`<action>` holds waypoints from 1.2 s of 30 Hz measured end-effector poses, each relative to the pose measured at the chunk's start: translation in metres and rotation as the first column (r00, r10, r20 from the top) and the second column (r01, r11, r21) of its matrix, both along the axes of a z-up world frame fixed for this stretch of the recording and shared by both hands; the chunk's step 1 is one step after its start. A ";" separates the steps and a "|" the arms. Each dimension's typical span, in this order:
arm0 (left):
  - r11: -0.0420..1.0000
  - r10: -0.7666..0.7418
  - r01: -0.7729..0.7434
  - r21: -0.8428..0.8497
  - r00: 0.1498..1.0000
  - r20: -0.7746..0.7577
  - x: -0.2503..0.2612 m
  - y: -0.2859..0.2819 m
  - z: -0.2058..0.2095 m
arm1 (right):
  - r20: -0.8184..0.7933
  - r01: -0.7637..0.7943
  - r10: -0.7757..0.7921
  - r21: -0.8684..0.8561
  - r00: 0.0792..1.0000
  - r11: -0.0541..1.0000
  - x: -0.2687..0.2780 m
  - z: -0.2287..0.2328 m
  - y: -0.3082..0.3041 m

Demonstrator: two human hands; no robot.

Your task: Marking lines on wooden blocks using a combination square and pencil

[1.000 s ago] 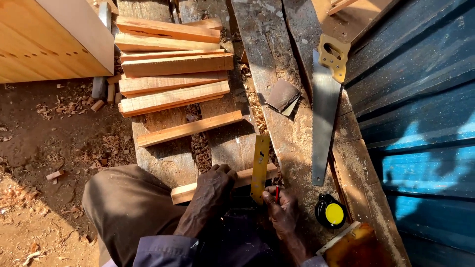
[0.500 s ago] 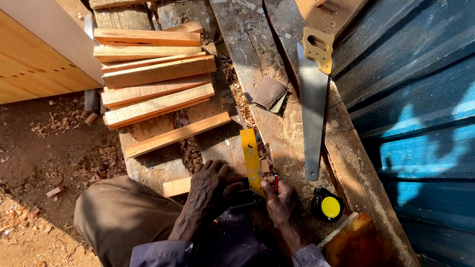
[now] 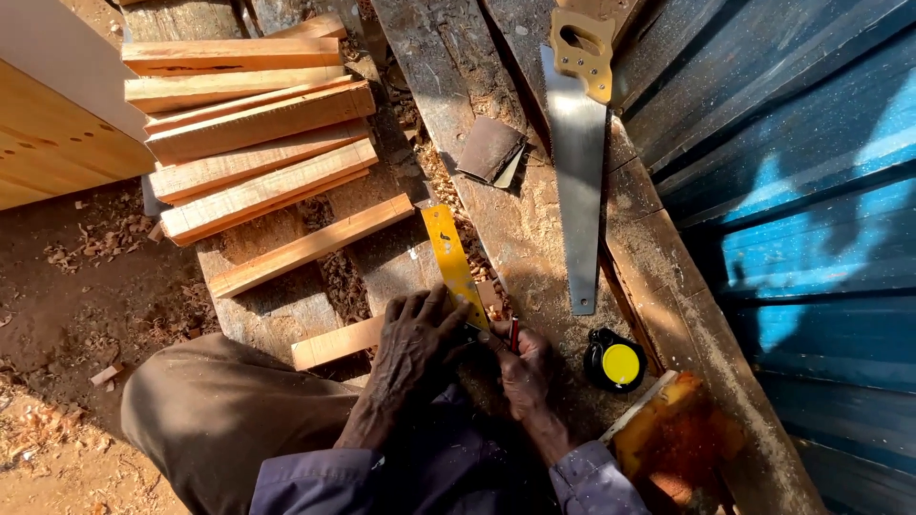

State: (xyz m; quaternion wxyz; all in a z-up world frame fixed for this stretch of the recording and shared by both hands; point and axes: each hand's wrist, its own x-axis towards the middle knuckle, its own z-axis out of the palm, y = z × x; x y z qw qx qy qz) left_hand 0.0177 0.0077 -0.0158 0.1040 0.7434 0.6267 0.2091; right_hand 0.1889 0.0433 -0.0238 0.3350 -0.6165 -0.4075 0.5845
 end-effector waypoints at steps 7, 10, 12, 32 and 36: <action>0.999 0.015 -0.015 -0.032 1.000 -0.014 -0.002 0.001 0.004 | -0.128 0.075 -0.077 -0.020 0.989 0.997 -0.004 0.000 0.002; 0.999 0.022 -0.022 -0.027 1.000 -0.010 -0.002 0.001 0.000 | -0.138 0.068 -0.071 -0.021 0.988 0.997 -0.003 -0.009 0.004; 1.000 0.020 -0.020 -0.018 1.000 0.001 -0.001 0.001 0.001 | -0.131 0.064 -0.066 -0.022 0.989 0.998 -0.001 -0.011 0.005; 0.998 0.043 -0.044 -0.036 0.999 -0.026 0.000 0.002 0.007 | -0.109 0.043 -0.039 0.032 0.993 0.999 0.001 -0.007 0.005; 0.998 0.045 -0.046 -0.033 0.999 -0.019 0.002 0.002 0.003 | -0.084 0.021 -0.018 0.042 0.996 0.999 0.004 -0.021 0.004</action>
